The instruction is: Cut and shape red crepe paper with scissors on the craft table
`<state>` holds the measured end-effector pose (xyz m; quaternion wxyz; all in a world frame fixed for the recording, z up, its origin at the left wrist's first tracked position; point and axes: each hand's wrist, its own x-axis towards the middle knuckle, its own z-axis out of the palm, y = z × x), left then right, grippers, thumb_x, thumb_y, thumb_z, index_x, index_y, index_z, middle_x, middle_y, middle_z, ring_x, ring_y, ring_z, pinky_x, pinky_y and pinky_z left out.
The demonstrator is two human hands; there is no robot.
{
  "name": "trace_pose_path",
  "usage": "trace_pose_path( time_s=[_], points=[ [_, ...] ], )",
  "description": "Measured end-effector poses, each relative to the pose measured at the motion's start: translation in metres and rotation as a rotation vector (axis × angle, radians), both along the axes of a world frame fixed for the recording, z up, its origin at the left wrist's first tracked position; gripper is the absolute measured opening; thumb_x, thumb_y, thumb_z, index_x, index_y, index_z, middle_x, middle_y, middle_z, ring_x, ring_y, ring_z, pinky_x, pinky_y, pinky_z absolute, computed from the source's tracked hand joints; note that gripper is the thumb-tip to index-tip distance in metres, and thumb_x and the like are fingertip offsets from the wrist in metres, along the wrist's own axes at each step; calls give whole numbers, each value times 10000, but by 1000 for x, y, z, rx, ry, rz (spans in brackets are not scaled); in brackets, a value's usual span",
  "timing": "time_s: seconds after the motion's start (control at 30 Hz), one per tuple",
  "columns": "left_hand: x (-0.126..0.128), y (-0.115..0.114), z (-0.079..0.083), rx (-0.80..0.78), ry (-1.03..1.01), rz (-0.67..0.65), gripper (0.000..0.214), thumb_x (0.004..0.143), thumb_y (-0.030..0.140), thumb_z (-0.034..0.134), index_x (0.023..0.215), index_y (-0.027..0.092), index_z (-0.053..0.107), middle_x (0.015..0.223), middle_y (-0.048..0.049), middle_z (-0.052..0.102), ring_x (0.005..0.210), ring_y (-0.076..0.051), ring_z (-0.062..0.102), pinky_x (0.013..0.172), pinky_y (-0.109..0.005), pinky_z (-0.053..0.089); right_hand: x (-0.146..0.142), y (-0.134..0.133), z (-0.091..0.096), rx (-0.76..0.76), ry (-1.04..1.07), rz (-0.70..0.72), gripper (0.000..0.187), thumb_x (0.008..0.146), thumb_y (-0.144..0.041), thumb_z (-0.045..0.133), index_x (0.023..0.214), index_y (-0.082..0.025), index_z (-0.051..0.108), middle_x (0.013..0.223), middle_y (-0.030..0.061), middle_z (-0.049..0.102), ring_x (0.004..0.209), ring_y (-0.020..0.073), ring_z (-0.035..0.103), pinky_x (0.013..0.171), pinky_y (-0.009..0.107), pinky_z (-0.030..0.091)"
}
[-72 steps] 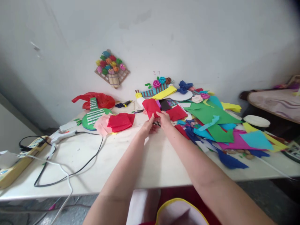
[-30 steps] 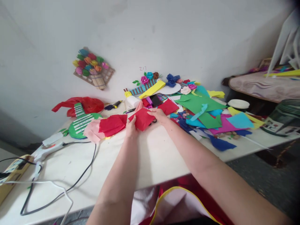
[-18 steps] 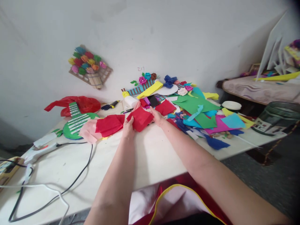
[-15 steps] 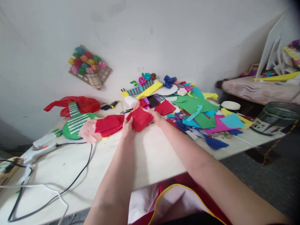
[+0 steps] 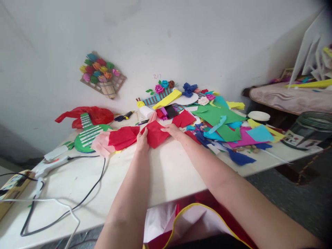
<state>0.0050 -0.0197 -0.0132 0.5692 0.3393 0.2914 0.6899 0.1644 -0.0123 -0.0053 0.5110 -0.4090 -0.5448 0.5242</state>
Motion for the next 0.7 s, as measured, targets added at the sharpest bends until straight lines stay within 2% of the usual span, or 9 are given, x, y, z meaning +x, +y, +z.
trace_pose_path(
  time_s=[0.2, 0.27, 0.37, 0.43, 0.53, 0.6, 0.7],
  points=[
    [0, 0, 3, 38, -5, 35, 300, 626, 221, 698, 915, 176, 633, 813, -45, 674, 806, -173, 629, 834, -343, 463, -4, -4, 4, 40, -117, -55, 153, 585, -266, 618, 546, -129, 563, 463, -38, 522, 462, 92, 469, 480, 206, 370],
    [-1, 1, 2, 41, 3, 31, 298, 648, 209, 680, 941, 180, 630, 841, -50, 671, 818, -170, 626, 839, -343, 460, -3, -4, 6, 59, -124, -95, 165, 621, -289, 596, 584, -130, 571, 473, -40, 518, 445, 87, 456, 449, 197, 357],
    [-4, 4, 0, 40, -1, 44, 290, 677, 206, 654, 964, 182, 627, 865, -58, 669, 832, -170, 624, 842, -351, 458, 1, 1, 7, 61, -183, -222, 223, 730, -324, 497, 739, -131, 609, 542, -19, 561, 449, 93, 479, 428, 195, 356],
    [-7, 5, 1, 35, -25, 76, 277, 701, 207, 630, 978, 185, 623, 888, -65, 666, 846, -175, 623, 844, -365, 457, 6, 5, 8, 65, -362, -333, 239, 771, -298, 444, 810, -142, 621, 629, 8, 611, 516, 106, 534, 470, 200, 385],
    [-12, 5, 5, 35, -92, 152, 221, 745, 182, 571, 960, 185, 622, 940, -71, 659, 882, -176, 616, 854, -370, 454, 11, 5, 10, 156, -817, -480, 209, 755, -295, 479, 835, -194, 644, 822, 30, 661, 769, 158, 595, 649, 240, 428],
    [-14, 2, 9, 19, -130, 191, 192, 765, 160, 532, 931, 188, 625, 964, -66, 656, 902, -172, 610, 853, -359, 458, 9, 1, 14, 183, -1073, -473, 242, 739, -356, 508, 888, -224, 646, 934, 40, 658, 890, 200, 584, 733, 288, 421],
    [-13, -5, 16, -19, -142, 203, 203, 779, 145, 498, 932, 187, 624, 977, -64, 653, 909, -172, 608, 847, -356, 464, 0, -10, 19, 175, -1313, -368, 343, 726, -431, 510, 950, -203, 635, 1004, 91, 639, 943, 237, 569, 759, 321, 418]
  ],
)
